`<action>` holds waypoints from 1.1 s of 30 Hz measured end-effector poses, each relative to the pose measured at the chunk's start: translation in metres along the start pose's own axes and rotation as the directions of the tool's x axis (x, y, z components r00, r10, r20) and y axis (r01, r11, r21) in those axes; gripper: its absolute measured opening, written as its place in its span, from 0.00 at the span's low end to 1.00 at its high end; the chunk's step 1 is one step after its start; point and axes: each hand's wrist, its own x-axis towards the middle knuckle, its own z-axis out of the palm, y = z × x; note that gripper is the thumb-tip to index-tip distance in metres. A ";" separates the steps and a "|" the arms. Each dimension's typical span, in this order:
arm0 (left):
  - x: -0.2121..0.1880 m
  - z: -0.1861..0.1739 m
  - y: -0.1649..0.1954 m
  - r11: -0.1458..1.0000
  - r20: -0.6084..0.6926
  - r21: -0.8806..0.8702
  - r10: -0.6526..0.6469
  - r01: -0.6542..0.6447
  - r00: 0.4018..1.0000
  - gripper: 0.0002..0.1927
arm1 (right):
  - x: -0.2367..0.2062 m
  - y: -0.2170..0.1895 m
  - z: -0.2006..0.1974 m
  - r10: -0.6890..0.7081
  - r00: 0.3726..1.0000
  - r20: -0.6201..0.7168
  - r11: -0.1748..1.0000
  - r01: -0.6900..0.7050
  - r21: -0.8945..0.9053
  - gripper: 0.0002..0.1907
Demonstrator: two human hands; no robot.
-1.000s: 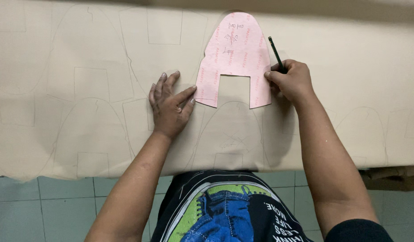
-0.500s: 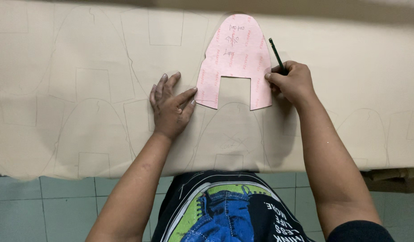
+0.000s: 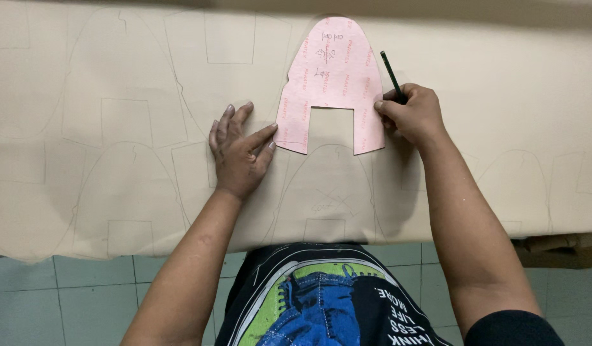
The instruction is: The person holds a pink shoe-pattern template on a large sheet of material and traces around its edges with a pen, repositioning the template and smoothing the sheet to trace additional outlines on the material.
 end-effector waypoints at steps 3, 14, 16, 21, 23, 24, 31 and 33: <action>0.000 0.000 0.000 1.000 0.005 0.005 0.004 -0.004 1.000 0.14 | 0.002 0.004 0.001 -0.006 1.000 0.001 1.000 0.006 0.014 0.07; -0.001 -0.003 -0.003 0.999 -0.007 -0.032 0.012 -0.012 1.000 0.15 | -0.005 0.000 0.003 -0.009 1.000 0.008 1.000 0.009 0.005 0.06; -0.002 -0.004 -0.003 0.999 -0.011 -0.037 0.015 -0.016 1.000 0.15 | -0.006 -0.002 0.004 -0.016 1.000 0.004 1.000 0.016 0.002 0.06; -0.001 -0.006 -0.001 0.999 0.008 -0.042 0.001 -0.001 1.000 0.14 | -0.008 -0.004 0.005 0.026 0.999 -0.019 0.998 -0.027 -0.061 0.06; -0.001 -0.007 -0.001 0.999 0.017 -0.038 -0.009 0.010 1.000 0.14 | -0.007 -0.004 0.006 0.018 1.000 -0.015 0.999 -0.019 -0.045 0.05; -0.001 -0.007 -0.001 0.999 0.017 -0.036 -0.008 0.008 1.000 0.14 | -0.006 -0.004 0.006 -0.007 1.000 -0.004 1.000 0.007 -0.025 0.05; -0.001 -0.007 0.000 1.000 -0.009 -0.010 0.023 -0.023 1.000 0.14 | -0.004 -0.003 0.005 -0.037 0.999 -0.009 0.999 0.036 -0.037 0.06; -0.002 -0.007 -0.001 1.000 -0.015 -0.005 0.027 -0.027 1.000 0.14 | -0.004 -0.002 0.006 -0.004 1.000 -0.024 0.998 0.003 -0.061 0.06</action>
